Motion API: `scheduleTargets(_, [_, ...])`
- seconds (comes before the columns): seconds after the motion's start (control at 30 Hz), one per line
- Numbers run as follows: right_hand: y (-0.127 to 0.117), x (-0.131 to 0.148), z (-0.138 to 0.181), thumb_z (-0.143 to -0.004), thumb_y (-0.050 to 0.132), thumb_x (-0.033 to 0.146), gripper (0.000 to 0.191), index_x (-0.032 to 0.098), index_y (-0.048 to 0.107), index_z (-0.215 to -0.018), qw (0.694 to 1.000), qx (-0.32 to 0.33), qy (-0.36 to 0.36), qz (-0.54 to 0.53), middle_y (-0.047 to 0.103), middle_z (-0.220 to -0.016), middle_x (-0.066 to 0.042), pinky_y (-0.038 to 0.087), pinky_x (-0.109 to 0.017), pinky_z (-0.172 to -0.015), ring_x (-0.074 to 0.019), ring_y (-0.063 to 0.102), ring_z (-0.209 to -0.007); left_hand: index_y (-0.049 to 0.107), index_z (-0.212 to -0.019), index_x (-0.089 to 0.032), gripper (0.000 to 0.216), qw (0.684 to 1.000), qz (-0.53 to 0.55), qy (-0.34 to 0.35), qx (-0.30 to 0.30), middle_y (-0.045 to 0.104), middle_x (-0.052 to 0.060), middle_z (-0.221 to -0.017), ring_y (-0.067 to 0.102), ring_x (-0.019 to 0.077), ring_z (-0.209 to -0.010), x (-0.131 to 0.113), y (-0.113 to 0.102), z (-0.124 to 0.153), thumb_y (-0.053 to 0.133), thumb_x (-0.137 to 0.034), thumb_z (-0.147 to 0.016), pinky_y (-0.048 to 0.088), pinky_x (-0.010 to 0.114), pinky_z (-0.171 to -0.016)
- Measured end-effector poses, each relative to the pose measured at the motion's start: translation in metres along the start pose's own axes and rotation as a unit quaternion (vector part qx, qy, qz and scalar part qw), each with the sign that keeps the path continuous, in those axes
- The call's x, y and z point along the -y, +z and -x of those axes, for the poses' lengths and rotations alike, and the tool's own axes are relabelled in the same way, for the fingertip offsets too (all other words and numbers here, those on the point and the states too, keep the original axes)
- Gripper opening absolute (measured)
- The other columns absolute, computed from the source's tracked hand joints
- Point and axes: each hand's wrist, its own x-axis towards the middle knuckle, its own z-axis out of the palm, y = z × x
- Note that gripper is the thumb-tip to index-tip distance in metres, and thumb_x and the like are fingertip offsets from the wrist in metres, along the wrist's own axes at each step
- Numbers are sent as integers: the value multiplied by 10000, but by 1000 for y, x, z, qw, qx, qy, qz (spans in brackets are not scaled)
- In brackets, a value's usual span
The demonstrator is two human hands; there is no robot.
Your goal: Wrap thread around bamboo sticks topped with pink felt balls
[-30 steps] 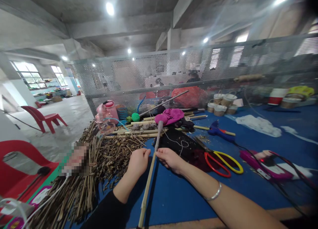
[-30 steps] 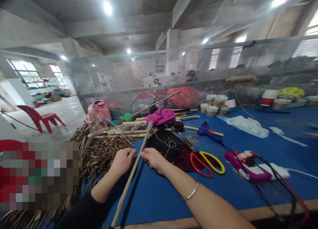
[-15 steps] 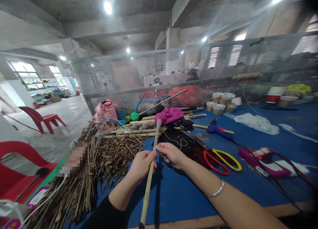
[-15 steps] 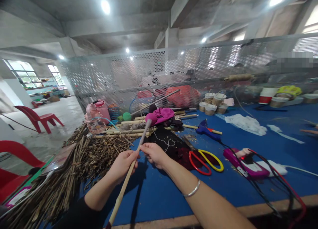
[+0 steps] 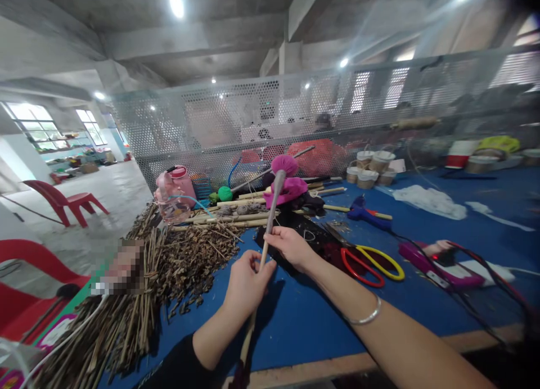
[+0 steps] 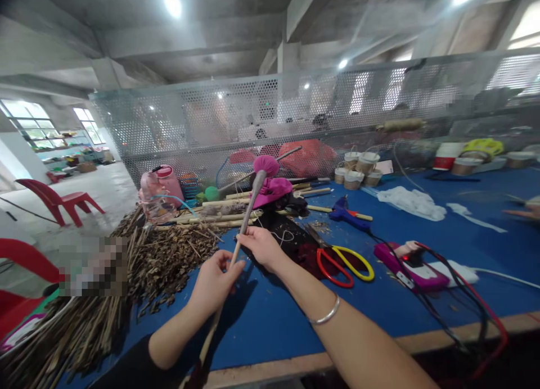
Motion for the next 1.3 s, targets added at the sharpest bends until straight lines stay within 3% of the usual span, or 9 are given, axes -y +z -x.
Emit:
scheduleTargets(0.1, [-2, 6, 2, -696, 633, 402, 283, 137, 547, -745, 1000, 7, -12, 1, 341, -425, 97, 89, -209, -352, -27, 212, -354, 513, -720, -171, 316, 1000, 10, 9, 10, 518, -46, -465, 439, 70, -299, -1, -1, -1, 538, -485, -733, 281, 170, -307])
scheduleTargets(0.3, [-7, 11, 6, -707, 629, 401, 306, 151, 537, -856, 986, 110, 10, -128, 268, -445, 114, 73, -184, -341, -29, 144, -367, 536, -837, -145, 363, 967, 226, -16, 120, 526, -47, -468, 384, 47, -270, -10, -2, 1, 499, -497, -758, 240, 156, -284])
scheduleTargets(0.4, [-6, 10, 6, -687, 649, 392, 294, 151, 522, -799, 990, 81, 5, -114, 313, -437, 108, 77, -184, -337, -23, 169, -352, 557, -897, -122, 403, 946, 275, -64, 158, 562, -22, -540, 403, 40, -302, -13, -2, 2, 534, -490, -735, 255, 157, -297])
scheduleTargets(0.5, [-2, 8, 4, -664, 665, 388, 292, 159, 490, -714, 997, 34, 14, -73, 359, -419, 98, 78, -198, -334, -20, 199, -330, 539, -937, -133, 424, 954, 262, -89, 116, 563, -26, -604, 369, 26, -320, -14, 0, 2, 570, -487, -705, 240, 151, -285])
scheduleTargets(0.63, [3, 8, 3, -670, 660, 393, 290, 162, 486, -678, 999, 24, 13, -46, 319, -387, 108, 85, -210, -337, -21, 181, -321, 503, -853, -148, 412, 986, 157, -48, 21, 526, -57, -546, 369, 30, -322, -12, 3, 1, 665, -452, -627, 252, 145, -279])
scheduleTargets(0.83, [-4, 9, 5, -675, 649, 423, 320, 158, 528, -808, 988, 107, 22, -113, 423, -461, 77, 85, -194, -342, -32, 254, -344, 517, -850, -127, 383, 966, 237, -28, 97, 597, -7, -592, 369, 19, -284, -12, 0, 2, 555, -485, -723, 244, 143, -278])
scheduleTargets(1.0, [-8, 9, 5, -652, 675, 410, 318, 165, 493, -741, 986, 113, 36, -119, 295, -404, 115, 74, -191, -345, -24, 186, -333, 541, -905, -117, 460, 948, 268, -78, 154, 576, -10, -554, 366, 32, -270, -12, -1, 2, 484, -543, -743, 249, 158, -275])
scheduleTargets(1.2, [-1, 4, 2, -670, 655, 413, 315, 165, 462, -678, 997, 61, 34, -39, 294, -385, 115, 73, -200, -332, -23, 160, -326, 519, -842, -158, 354, 996, 86, -2, -20, 552, -42, -594, 418, 36, -344, -7, -2, 1, 633, -443, -665, 289, 149, -307])
scheduleTargets(1.3, [-1, 3, 1, -709, 618, 431, 302, 162, 483, -711, 997, 74, 18, -31, 310, -406, 106, 88, -198, -334, -29, 175, -338, 507, -790, -158, 332, 996, 92, -13, -15, 569, -31, -588, 441, 48, -349, -8, -4, -1, 640, -433, -660, 306, 155, -303])
